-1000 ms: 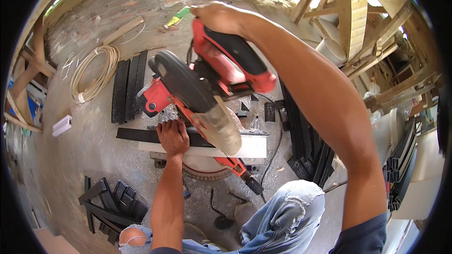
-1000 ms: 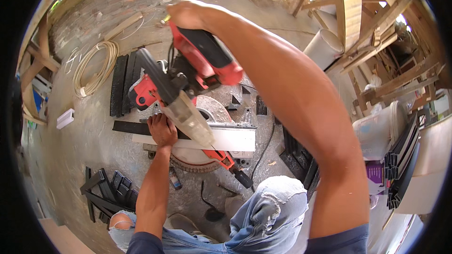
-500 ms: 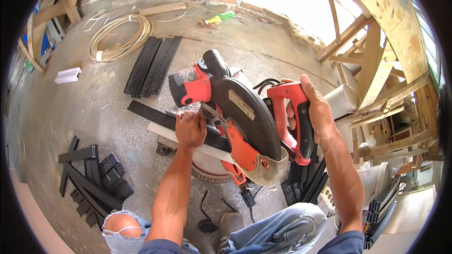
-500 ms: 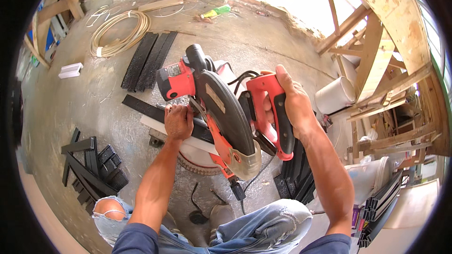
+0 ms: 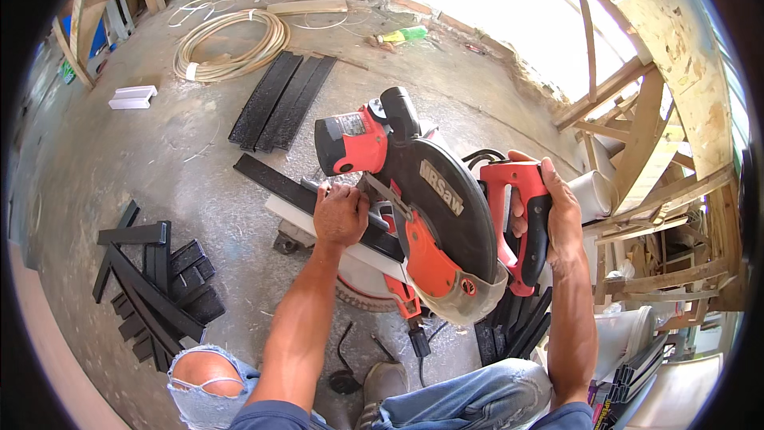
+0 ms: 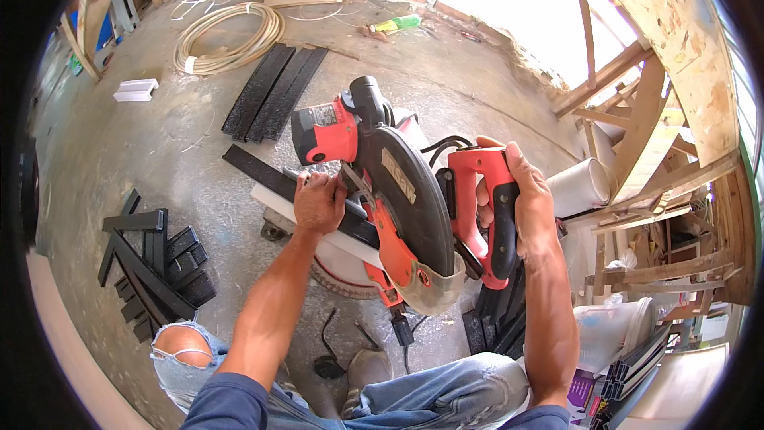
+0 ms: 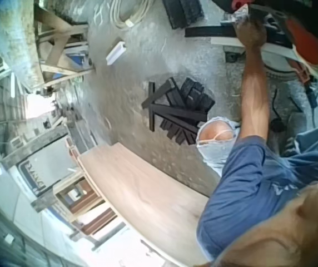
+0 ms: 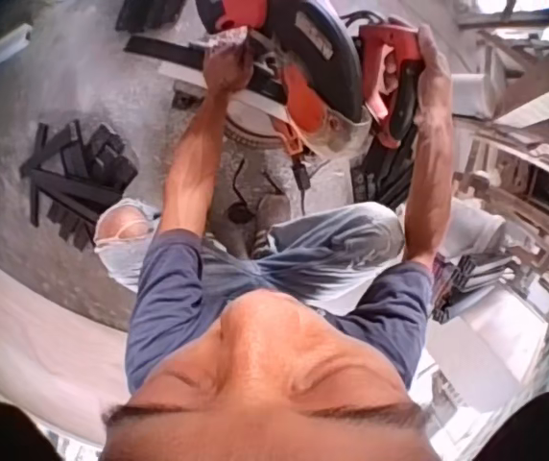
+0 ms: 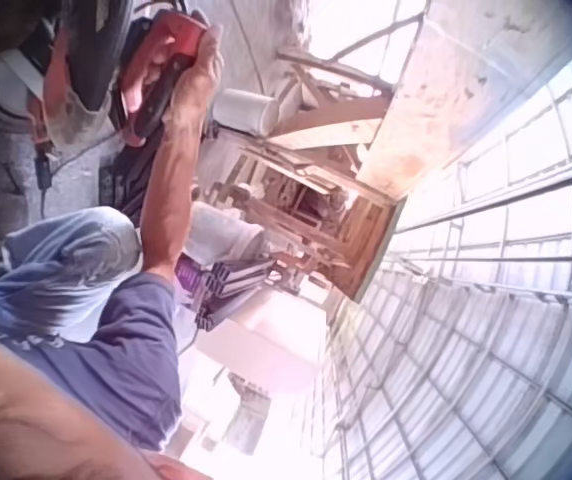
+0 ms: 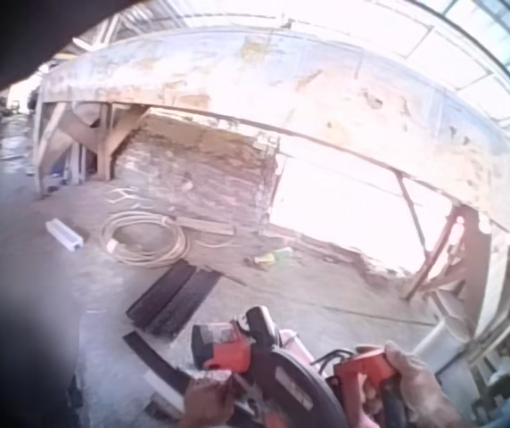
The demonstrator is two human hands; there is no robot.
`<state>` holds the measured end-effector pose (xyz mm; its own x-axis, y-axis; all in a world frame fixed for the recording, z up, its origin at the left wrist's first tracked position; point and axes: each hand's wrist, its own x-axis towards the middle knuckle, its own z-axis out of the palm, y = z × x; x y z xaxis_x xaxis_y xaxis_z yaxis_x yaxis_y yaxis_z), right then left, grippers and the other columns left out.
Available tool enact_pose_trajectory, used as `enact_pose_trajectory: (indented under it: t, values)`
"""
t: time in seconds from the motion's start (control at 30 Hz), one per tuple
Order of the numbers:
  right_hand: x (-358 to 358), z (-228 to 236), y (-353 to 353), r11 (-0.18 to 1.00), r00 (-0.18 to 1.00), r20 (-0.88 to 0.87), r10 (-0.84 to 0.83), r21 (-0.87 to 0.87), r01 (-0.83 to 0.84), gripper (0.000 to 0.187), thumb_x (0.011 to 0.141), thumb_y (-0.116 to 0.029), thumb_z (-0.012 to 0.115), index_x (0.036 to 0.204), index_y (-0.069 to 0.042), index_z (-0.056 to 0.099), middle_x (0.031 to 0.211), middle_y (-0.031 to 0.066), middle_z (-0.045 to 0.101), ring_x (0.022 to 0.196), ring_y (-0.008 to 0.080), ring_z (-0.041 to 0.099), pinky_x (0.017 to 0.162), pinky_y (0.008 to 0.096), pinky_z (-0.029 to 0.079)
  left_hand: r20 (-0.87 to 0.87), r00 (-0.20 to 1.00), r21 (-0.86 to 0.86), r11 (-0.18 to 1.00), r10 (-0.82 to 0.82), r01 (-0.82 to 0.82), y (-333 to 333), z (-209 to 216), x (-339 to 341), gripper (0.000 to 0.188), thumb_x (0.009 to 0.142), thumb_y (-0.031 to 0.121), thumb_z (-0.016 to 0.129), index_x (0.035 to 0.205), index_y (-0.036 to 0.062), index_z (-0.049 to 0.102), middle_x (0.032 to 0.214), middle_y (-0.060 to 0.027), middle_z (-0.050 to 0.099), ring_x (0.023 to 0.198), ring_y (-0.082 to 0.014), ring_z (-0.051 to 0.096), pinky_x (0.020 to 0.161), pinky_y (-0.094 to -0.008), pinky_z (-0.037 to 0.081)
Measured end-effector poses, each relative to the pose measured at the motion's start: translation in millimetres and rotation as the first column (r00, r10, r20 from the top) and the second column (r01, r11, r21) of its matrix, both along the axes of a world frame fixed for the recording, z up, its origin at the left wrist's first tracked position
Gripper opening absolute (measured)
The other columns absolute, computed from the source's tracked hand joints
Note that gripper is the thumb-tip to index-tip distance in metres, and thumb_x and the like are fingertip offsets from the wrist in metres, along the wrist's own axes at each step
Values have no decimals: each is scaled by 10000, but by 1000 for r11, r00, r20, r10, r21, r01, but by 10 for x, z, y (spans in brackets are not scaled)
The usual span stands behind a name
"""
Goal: The person places black metal bars into a miter saw one by one and uses the power saw to cut them into smaller pieces.
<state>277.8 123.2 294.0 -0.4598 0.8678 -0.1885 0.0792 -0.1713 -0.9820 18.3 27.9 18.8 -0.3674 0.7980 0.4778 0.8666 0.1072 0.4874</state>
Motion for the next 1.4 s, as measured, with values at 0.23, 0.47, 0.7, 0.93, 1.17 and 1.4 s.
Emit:
enact_pose_trajectory:
  t: [0.23,0.47,0.7,0.93,1.17,1.4]
  values:
    - [4,-9,3,1000,1000,3,10,2,-10,649,1106,-518,450,1485,5,505,657,67,574,452,147,521,437,300,446,12,1000,-14,1000,10,-10,12,-12,4,278,990,264,552,877,51,690,911,-144,692,989,-361,662,1044,-570,404]
    - [-5,-30,-19,998,1000,7,19,68,-19,636,1106,-520,460,1444,9,566,658,42,600,462,119,534,442,268,452,5,1000,12,1000,6,-6,1,-3,-3,266,980,250,561,870,46,692,918,-151,692,994,-364,660,1041,-561,404]
    - [-5,-26,-24,994,999,42,-11,105,6,666,1096,-542,466,1436,21,570,649,41,609,455,115,552,441,253,462,-1,1000,30,1000,-1,1,12,12,6,251,974,238,568,865,48,691,894,-156,687,992,-372,658,1032,-554,405]
    - [-14,-28,-36,988,996,83,-28,153,15,677,1092,-552,466,1419,31,580,647,35,607,463,109,556,441,245,461,-24,999,7,1000,28,-27,23,-6,26,282,985,260,548,858,50,688,884,-151,689,1003,-371,661,1014,-554,415]
    - [-34,-33,-91,994,997,47,-54,103,49,662,1127,-496,395,1464,63,506,634,52,558,445,134,520,428,270,437,-7,1000,-24,999,22,-22,15,-5,6,267,994,258,544,894,56,688,865,-134,677,970,-355,659,987,-550,420]
    - [-15,-39,-96,990,995,82,-53,134,42,657,1126,-495,396,1471,53,507,634,47,557,456,131,526,437,262,433,-34,999,-26,999,17,-18,22,-20,-7,256,1002,266,553,964,63,704,845,-119,665,936,-334,652,998,-545,406]
